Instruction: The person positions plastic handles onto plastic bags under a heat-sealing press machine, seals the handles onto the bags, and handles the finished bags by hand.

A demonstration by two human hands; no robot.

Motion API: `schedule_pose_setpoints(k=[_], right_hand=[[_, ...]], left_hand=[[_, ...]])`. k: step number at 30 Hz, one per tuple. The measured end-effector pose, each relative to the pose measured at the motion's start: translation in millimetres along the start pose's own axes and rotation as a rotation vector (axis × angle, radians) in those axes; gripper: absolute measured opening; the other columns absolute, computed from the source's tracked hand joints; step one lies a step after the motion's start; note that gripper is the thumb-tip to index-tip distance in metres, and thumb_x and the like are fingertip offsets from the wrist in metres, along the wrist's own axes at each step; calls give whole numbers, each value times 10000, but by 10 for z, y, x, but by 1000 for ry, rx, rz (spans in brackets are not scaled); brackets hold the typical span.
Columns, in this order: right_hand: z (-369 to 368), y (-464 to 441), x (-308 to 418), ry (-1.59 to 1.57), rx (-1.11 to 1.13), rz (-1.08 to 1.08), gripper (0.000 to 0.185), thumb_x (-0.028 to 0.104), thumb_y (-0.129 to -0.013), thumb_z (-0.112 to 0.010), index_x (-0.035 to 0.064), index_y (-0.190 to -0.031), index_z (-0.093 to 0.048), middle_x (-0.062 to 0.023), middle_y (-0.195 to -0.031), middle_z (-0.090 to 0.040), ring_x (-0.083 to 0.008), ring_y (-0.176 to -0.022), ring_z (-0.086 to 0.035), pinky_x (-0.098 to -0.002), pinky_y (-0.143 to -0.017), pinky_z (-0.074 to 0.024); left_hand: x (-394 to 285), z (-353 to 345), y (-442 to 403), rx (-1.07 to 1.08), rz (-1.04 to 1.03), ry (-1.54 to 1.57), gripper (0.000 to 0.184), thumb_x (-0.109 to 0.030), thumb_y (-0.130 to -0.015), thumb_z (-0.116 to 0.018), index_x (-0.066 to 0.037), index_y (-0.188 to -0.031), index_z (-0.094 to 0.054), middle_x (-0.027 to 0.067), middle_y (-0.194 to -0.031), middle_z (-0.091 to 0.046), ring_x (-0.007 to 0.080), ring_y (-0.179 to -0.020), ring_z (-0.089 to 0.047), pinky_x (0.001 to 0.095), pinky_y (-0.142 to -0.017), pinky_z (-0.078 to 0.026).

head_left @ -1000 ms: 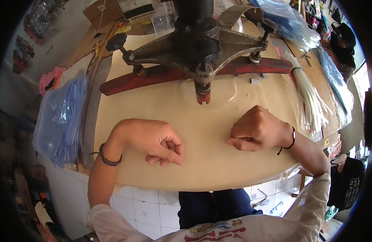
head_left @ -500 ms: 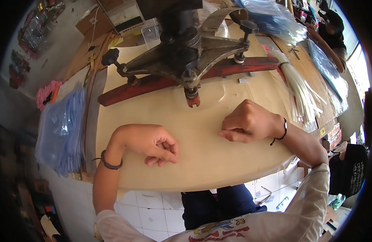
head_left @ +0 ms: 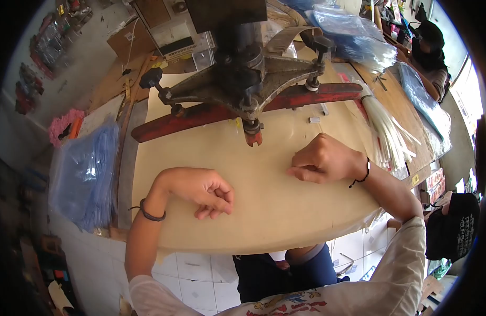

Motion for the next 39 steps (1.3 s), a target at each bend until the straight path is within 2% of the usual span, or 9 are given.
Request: schedule_pose_setpoints(k=[9, 17, 20, 23, 26, 29, 32, 38, 39], right_hand=[[180, 48, -201, 35, -49, -64, 273, 122, -907, -650, 43, -664, -555, -99, -557, -473, -292, -498, -486, -399, -501, -389], [467, 90, -289, 361, -186, -214, 199, 165, -905, -679, 53, -740, -689, -84, -583, -599, -275, -522, -569, -392, -557, -442], [503, 119, -335, 463, -253, -220, 135, 154, -897, -700, 50, -817, -731, -86, -621, -636, -261, -524, -582, -378, -537, -442], [504, 103, -343, 465, -269, -359, 113, 150, -871, -700, 77, -932, -760, -105, -791, -704, -292, -738, -670, -408, -717, -523], [434, 128, -373, 612, -247, -362, 254, 135, -845, -708, 130, -1093, -762, -93, -881, -726, -292, -820, -680, -414, -799, -535], [363, 88, -405, 630, -253, -346, 333, 143, -840, -710, 177, -1169, -750, -74, -904, -733, -276, -855, -685, -411, -834, -535], [244, 79, -567, 703, -246, -319, 376, 169, -843, -711, 213, -1216, -730, -32, -893, -721, -231, -816, -693, -385, -742, -548], [159, 56, -597, 695, -245, -379, 318, 146, -878, -669, 199, -1186, -727, -10, -895, -706, -228, -820, -704, -382, -697, -547], [149, 69, -591, 679, -248, -378, 317, 145, -878, -667, 190, -1186, -727, -16, -918, -710, -231, -835, -707, -385, -706, -548]], left_hand=[[20, 33, 5, -18, -22, 18, 190, -164, -994, -655, 25, -970, -663, 58, -759, -678, 107, -593, -660, 259, -549, -545], [5, 269, 22, -274, -357, 12, 200, -136, -873, -800, -36, -827, -633, -17, -690, -591, 84, -556, -560, 235, -514, -446], [-152, 381, 96, -587, -565, -379, 223, -177, -890, -782, -64, -821, -603, -21, -611, -537, 103, -501, -491, 292, -493, -395], [-227, 445, 152, -1003, -453, -789, 170, -159, -876, -762, -73, -936, -628, 40, -598, -526, 190, -490, -494, 342, -506, -393], [-221, 470, 176, -1296, -495, -784, 242, -127, -864, -755, -60, -1082, -674, 66, -569, -431, 173, -476, -403, 306, -498, -351], [-304, 462, 117, -1391, -527, -1074, 323, -130, -890, -724, -76, -1203, -667, 80, -583, -516, 222, -487, -526, 352, -492, -420], [-305, 501, 6, -1459, -479, -1256, 273, -128, -907, -702, -75, -1174, -680, 92, -625, -589, 263, -553, -627, 388, -512, -495], [-220, 578, -38, -1481, -332, -1455, 202, -112, -922, -659, -95, -1117, -706, 64, -732, -648, 257, -594, -659, 367, -523, -537], [-195, 587, -54, -1481, -328, -1476, 300, -98, -896, -652, -137, -1191, -689, 49, -729, -642, 240, -582, -656, 355, -520, -544]])
Point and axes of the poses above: each hand's wrist, its own y-axis away from the middle knuckle, its own z-axis out of the back of the hand, x = y × z, the point moved 6 cm from there along -y, towards the middle knuckle
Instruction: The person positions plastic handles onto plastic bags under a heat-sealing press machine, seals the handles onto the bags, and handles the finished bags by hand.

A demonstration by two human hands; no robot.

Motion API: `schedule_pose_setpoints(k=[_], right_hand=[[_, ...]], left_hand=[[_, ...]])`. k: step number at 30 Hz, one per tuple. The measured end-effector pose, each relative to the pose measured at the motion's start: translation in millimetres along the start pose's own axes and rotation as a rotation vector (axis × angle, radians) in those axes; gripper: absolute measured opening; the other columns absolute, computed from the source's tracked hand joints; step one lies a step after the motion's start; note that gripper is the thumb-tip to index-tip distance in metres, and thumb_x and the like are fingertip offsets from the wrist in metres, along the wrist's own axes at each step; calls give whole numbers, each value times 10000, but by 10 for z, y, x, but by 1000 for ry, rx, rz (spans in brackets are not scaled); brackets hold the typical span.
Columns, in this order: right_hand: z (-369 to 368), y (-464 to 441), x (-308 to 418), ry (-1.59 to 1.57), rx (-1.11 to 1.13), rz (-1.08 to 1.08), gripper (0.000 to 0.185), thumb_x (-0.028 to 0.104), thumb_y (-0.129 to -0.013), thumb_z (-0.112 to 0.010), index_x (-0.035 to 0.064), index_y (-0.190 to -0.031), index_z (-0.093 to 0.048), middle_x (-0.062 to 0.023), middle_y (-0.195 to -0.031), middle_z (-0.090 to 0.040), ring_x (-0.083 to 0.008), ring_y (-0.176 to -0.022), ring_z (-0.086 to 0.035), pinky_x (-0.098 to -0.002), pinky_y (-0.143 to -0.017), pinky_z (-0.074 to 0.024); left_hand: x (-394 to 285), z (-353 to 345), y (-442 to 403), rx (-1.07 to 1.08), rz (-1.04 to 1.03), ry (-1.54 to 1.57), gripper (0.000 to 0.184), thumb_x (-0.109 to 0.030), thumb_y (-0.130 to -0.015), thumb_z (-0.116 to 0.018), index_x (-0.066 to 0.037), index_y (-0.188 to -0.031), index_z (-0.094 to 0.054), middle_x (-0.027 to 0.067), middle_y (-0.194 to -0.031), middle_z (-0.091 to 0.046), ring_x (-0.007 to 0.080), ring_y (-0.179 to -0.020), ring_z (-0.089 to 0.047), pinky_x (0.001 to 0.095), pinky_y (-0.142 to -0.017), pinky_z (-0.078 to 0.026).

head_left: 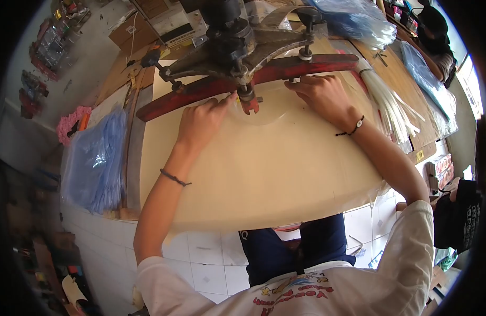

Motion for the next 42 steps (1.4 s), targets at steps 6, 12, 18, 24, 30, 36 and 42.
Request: schedule_pose_setpoints(k=[6, 12, 18, 24, 30, 36, 42], right_hand=[[-88, -14, 18, 3, 70, 9, 317, 148, -887, -649, 154, -1193, -730, -33, -1069, -720, -239, -912, -716, -392, -750, -553], [-78, 14, 56, 54, 60, 73, 321, 176, -907, -624, 177, -1209, -731, -25, -1076, -709, -240, -924, -712, -387, -763, -563], [-113, 16, 97, 110, 66, 149, 310, 191, -938, -572, 188, -1210, -721, -20, -1073, -704, -233, -918, -717, -387, -752, -571], [-220, -22, 166, 205, 72, 57, 319, 173, -968, -527, 188, -1254, -666, -25, -1105, -704, -250, -897, -729, -406, -729, -577], [-92, -72, 338, 74, 9, -41, 204, 170, -953, -552, 139, -1127, -653, -66, -1021, -712, -266, -841, -726, -432, -704, -565], [-211, -55, 230, 190, -17, -75, 206, 185, -927, -583, 108, -1103, -657, -75, -999, -718, -268, -816, -732, -409, -676, -567], [-306, -153, 327, 307, 15, -5, 187, 132, -903, -589, 88, -1076, -644, -64, -957, -698, -240, -822, -734, -395, -681, -567]], left_hand=[[-62, 99, -12, -72, -53, -98, 310, -111, -850, -633, -157, -1150, -697, 41, -850, -691, 220, -625, -690, 345, -539, -563], [-131, -12, -48, -77, -124, -214, 356, -109, -865, -601, -176, -1201, -700, 41, -917, -740, 193, -673, -720, 328, -570, -570], [-73, -125, -64, 41, -98, -219, 249, -128, -893, -582, -175, -1118, -679, 69, -938, -746, 256, -751, -731, 392, -610, -575], [-122, 21, 25, -78, 37, -76, 195, -156, -924, -593, -162, -1080, -711, 79, -864, -744, 291, -724, -727, 423, -604, -580], [-165, 182, 229, -214, 135, -79, 137, -223, -941, -647, -154, -990, -754, 88, -811, -749, 302, -630, -714, 415, -565, -578], [-175, 268, 181, -283, 271, -84, 143, -238, -952, -645, -146, -968, -754, 90, -785, -746, 299, -613, -709, 413, -559, -569], [-73, 246, 191, -265, 402, -73, 157, -236, -960, -632, -136, -999, -746, 111, -812, -747, 310, -654, -714, 422, -585, -571]])
Point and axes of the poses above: each hand's wrist, its own y-axis away from the middle knuckle, its own z-axis out of the back of the hand, x = y × z, the point moved 6 cm from there along -y, towards the middle knuckle
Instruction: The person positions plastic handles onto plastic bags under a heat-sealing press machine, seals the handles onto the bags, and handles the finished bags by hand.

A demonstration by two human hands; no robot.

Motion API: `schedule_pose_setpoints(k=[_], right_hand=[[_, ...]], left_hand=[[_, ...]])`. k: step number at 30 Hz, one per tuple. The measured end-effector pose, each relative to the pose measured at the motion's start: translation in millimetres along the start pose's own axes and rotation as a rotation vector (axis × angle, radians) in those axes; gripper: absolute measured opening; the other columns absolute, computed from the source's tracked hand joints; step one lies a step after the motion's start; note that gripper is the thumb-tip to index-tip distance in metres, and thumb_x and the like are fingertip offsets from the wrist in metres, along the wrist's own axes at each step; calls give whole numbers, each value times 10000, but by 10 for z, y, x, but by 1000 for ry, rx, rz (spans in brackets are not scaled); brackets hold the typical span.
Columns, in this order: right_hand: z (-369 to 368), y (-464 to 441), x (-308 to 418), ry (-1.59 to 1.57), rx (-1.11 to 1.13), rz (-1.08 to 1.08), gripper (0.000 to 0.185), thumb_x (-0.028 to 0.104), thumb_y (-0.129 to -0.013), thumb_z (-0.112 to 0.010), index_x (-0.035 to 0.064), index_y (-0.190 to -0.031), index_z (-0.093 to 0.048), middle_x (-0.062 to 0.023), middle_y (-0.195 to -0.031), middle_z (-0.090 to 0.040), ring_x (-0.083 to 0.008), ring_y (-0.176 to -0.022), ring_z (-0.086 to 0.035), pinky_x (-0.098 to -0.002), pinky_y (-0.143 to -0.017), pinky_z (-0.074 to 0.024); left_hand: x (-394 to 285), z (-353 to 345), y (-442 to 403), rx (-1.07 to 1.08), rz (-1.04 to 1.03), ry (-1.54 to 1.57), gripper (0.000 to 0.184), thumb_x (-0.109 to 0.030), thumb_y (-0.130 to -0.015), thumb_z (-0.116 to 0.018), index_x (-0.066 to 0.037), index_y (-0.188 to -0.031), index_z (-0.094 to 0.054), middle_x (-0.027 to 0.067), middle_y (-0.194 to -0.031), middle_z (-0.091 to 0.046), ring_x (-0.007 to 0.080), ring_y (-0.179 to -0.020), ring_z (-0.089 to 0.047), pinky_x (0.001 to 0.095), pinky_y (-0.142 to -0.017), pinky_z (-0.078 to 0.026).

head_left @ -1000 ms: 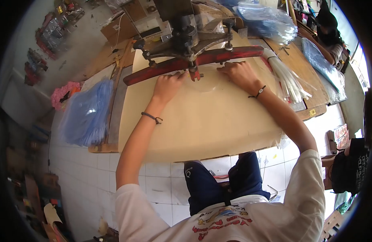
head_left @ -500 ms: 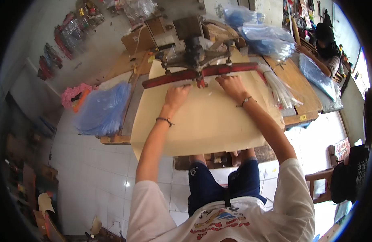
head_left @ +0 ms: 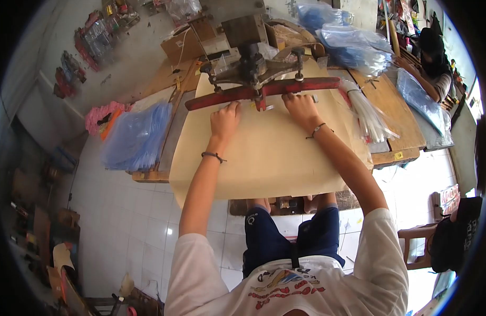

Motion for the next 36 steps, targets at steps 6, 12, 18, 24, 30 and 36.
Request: schedule_pose_setpoints(k=[6, 12, 18, 24, 30, 36], right_hand=[[78, 31, -43, -174, -43, -47, 188, 114, -919, -560, 111, -1094, -628, -61, -964, -686, -272, -757, -726, -399, -627, -559], [216, 110, 8, -313, -154, 25, 175, 181, -962, -562, 159, -1121, -631, -22, -917, -679, -265, -753, -721, -404, -612, -550], [338, 97, 136, -434, -202, 166, 201, 220, -974, -571, 207, -1154, -660, -9, -911, -681, -248, -787, -712, -404, -618, -542], [494, 110, 101, -742, -271, 260, 172, 235, -980, -578, 171, -1099, -686, -41, -965, -694, -280, -889, -694, -410, -711, -558], [410, 139, 27, -938, -151, 270, 161, 164, -966, -610, 109, -1112, -653, -108, -1087, -716, -347, -972, -677, -440, -834, -538], [442, 113, 13, -978, -88, 275, 207, 106, -950, -616, 102, -1156, -632, -113, -1063, -724, -333, -971, -687, -422, -843, -534]], left_hand=[[16, 121, 57, -17, -37, 97, 149, -172, -921, -664, -124, -1036, -747, 108, -863, -752, 304, -731, -723, 410, -633, -573], [28, 489, 218, 15, -85, 94, 167, -117, -878, -692, -128, -1032, -756, 76, -879, -752, 286, -726, -718, 387, -631, -567], [-185, 941, 488, 83, -60, -140, 138, -138, -847, -728, -151, -976, -776, 34, -847, -683, 250, -794, -665, 373, -706, -510], [-1132, 1327, 921, 354, 58, 49, 140, -173, -822, -775, -162, -960, -792, 40, -958, -608, 251, -1013, -587, 388, -873, -430], [-1494, 1575, 1083, 403, 188, 460, 288, -242, -863, -761, -104, -1115, -748, 85, -1126, -636, 283, -1127, -580, 436, -1001, -420], [-1442, 1299, 1261, 423, 130, 301, 471, -317, -930, -687, -110, -1349, -630, 115, -1393, -497, 322, -1309, -441, 471, -1115, -306]])
Point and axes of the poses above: each hand's wrist, its own y-axis away from the middle knuckle, its own z-axis out of the back of the hand, x = y × z, the point moved 6 cm from there along -y, towards the middle knuckle
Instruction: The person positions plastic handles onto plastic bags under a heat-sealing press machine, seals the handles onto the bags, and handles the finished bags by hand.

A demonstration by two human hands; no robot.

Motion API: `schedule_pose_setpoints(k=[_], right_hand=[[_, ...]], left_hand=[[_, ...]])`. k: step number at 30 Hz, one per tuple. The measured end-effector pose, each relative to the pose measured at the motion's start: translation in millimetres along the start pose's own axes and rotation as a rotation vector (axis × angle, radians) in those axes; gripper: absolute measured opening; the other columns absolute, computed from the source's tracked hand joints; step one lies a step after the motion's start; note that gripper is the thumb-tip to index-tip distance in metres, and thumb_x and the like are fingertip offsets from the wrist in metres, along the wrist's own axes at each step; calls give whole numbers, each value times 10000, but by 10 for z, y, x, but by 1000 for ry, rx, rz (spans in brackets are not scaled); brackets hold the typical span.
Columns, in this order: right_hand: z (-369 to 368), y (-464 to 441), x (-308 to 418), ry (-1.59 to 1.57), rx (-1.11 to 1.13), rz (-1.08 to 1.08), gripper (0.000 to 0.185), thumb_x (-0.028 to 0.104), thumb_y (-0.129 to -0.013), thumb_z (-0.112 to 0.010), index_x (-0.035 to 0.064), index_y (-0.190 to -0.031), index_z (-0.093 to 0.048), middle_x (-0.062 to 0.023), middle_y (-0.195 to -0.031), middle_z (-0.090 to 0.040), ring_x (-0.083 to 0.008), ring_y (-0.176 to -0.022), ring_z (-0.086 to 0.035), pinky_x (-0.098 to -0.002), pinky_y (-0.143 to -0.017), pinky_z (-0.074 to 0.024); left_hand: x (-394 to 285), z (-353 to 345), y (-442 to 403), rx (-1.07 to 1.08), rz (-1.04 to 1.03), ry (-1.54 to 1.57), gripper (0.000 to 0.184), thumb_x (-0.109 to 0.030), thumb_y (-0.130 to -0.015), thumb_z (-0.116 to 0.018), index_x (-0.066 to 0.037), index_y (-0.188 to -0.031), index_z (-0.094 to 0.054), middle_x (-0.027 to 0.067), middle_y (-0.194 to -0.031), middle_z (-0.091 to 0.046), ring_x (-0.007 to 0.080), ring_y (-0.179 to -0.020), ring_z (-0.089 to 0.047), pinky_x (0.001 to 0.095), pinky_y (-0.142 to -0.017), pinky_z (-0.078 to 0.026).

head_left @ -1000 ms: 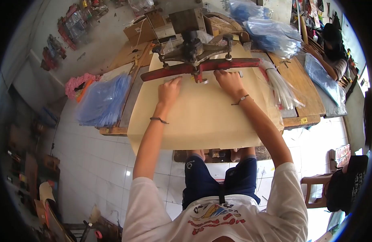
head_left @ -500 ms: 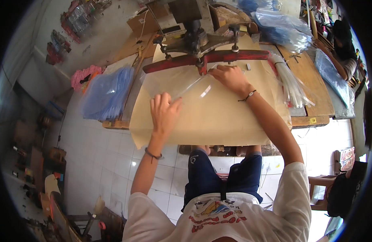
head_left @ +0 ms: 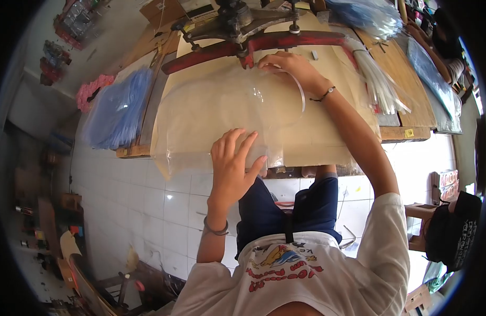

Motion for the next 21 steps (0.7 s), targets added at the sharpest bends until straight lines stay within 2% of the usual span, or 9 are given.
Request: schedule_pose_setpoints(k=[3, 8, 12, 15, 17, 18, 19, 20, 21], right_hand=[[8, 18, -4, -59, -14, 10, 238, 114, -934, -640, 100, -1172, -633, -123, -1052, -727, -326, -972, -695, -420, -833, -536], [-30, 61, -212, -120, 7, -204, 246, 243, -976, -625, 85, -1161, -662, -136, -1064, -732, -329, -965, -698, -412, -839, -544], [-117, 87, -325, -118, 137, -364, 424, 421, -1018, -577, 47, -1191, -676, -146, -1124, -726, -313, -1005, -692, -402, -879, -533], [-186, 143, -237, -272, 235, -499, 546, 525, -990, -590, 13, -1143, -707, -139, -1144, -717, -282, -1047, -671, -386, -913, -514], [-207, 152, -17, -233, 349, -341, 545, 542, -962, -628, 20, -1081, -732, -126, -1147, -713, -269, -1060, -659, -375, -926, -506], [-230, 166, 99, -212, 408, -259, 546, 550, -947, -647, 23, -1051, -744, -120, -1148, -711, -262, -1067, -652, -370, -932, -502], [-260, 181, 233, -263, 459, -165, 405, 409, -987, -641, 23, -1063, -735, -117, -1120, -685, -255, -1030, -648, -368, -908, -499], [-307, 205, 318, -287, 483, -79, 354, 367, -978, -654, 26, -1037, -730, -108, -1093, -693, -241, -1027, -650, -365, -907, -501], [-355, 228, 423, -308, 505, 9, 303, 324, -970, -666, 30, -1012, -725, -98, -1067, -701, -227, -1024, -651, -361, -906, -502]], left_hand=[[12, -84, 28, -16, 33, 2, 488, -320, -946, -663, -146, -1397, -601, 120, -1408, -462, 317, -1320, -401, 491, -1120, -278], [-102, -198, 99, -66, 27, -135, 519, -328, -948, -652, -206, -1445, -567, 146, -1393, -450, 349, -1289, -398, 511, -1104, -287], [-325, -283, 220, -98, 69, -270, 549, -332, -945, -654, -216, -1469, -543, 163, -1393, -444, 373, -1250, -410, 525, -1075, -319], [-426, -322, 292, -74, 153, -155, 583, -357, -942, -656, -216, -1491, -520, 190, -1359, -450, 379, -1154, -453, 525, -1025, -355], [-503, -358, 333, -77, 155, -92, 639, -330, -935, -674, -160, -1518, -479, 209, -1310, -462, 382, -1081, -490, 501, -984, -397], [-535, -450, 364, -49, 155, 85, 651, -319, -934, -679, -133, -1521, -467, 213, -1297, -471, 382, -1075, -501, 492, -974, -410], [-567, -584, 403, -24, 153, 262, 664, -307, -933, -684, -106, -1523, -455, 216, -1284, -479, 382, -1069, -511, 483, -964, -424], [-605, -715, 456, 2, 148, 441, 677, -296, -932, -688, -79, -1525, -443, 220, -1272, -488, 382, -1064, -522, 475, -953, -438], [-656, -940, 578, 197, 149, 527, 706, -273, -924, -704, -48, -1529, -417, 225, -1226, -514, 383, -1052, -540, 467, -939, -453]])
Point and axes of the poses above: each hand's wrist, its own y-axis away from the middle knuckle, its own z-axis out of the back of the hand, x = y × z, the point moved 6 cm from there along -y, towards the middle knuckle
